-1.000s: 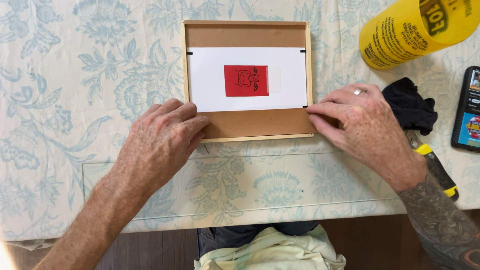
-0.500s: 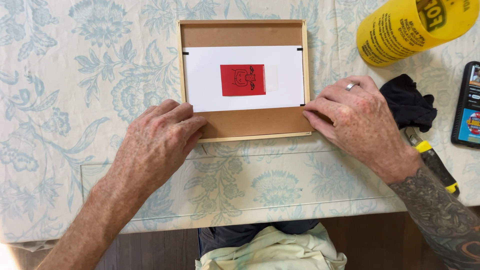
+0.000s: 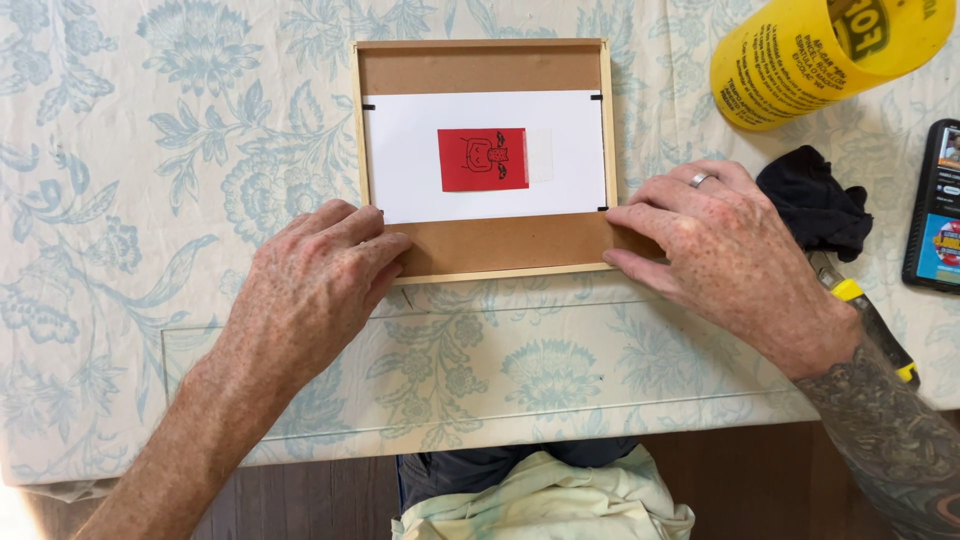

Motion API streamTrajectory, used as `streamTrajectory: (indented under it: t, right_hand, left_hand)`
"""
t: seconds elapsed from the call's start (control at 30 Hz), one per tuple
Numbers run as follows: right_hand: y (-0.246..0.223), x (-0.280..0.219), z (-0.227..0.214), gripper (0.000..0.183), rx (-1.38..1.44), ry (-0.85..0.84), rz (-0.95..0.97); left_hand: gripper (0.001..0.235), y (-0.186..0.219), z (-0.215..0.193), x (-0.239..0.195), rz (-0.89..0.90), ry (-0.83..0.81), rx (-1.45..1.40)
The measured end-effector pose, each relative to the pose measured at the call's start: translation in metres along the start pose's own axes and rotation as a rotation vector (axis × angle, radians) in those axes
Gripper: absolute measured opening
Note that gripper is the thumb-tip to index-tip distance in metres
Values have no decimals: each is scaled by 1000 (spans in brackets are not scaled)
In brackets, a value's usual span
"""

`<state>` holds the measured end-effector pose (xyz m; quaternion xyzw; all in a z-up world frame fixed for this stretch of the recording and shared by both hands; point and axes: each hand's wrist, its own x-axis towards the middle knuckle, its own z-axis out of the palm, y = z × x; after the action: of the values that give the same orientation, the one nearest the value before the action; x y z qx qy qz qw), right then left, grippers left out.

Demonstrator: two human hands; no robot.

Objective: The person wipes a picture frame with a black cloth, then measures and cuts brown paper tape with a utility knife. They apply glue to the tape with a brush and attach it to the frame edges, smoothing it with the cloth. The process is repeated for multiple sides of the frame.

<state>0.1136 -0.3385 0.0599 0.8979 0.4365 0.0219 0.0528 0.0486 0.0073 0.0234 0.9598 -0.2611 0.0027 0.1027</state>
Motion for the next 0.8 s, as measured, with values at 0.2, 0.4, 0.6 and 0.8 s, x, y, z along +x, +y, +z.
streamTrajectory:
  t: [0.2, 0.4, 0.6, 0.8]
  right_hand:
    - [-4, -2, -3, 34, 100, 55, 72]
    - [-5, -1, 0, 12, 120, 76, -5]
    - [-5, -4, 6, 22, 57, 87, 27]
    - [-6, -13, 7, 38, 101, 107, 71]
  left_hand:
    - [9, 1, 0, 2, 7, 10, 3]
    - [10, 2, 3, 4, 0, 3, 85]
    - [12, 3, 3, 5, -22, 31, 75]
    - [14, 7, 0, 22, -53, -41, 128]
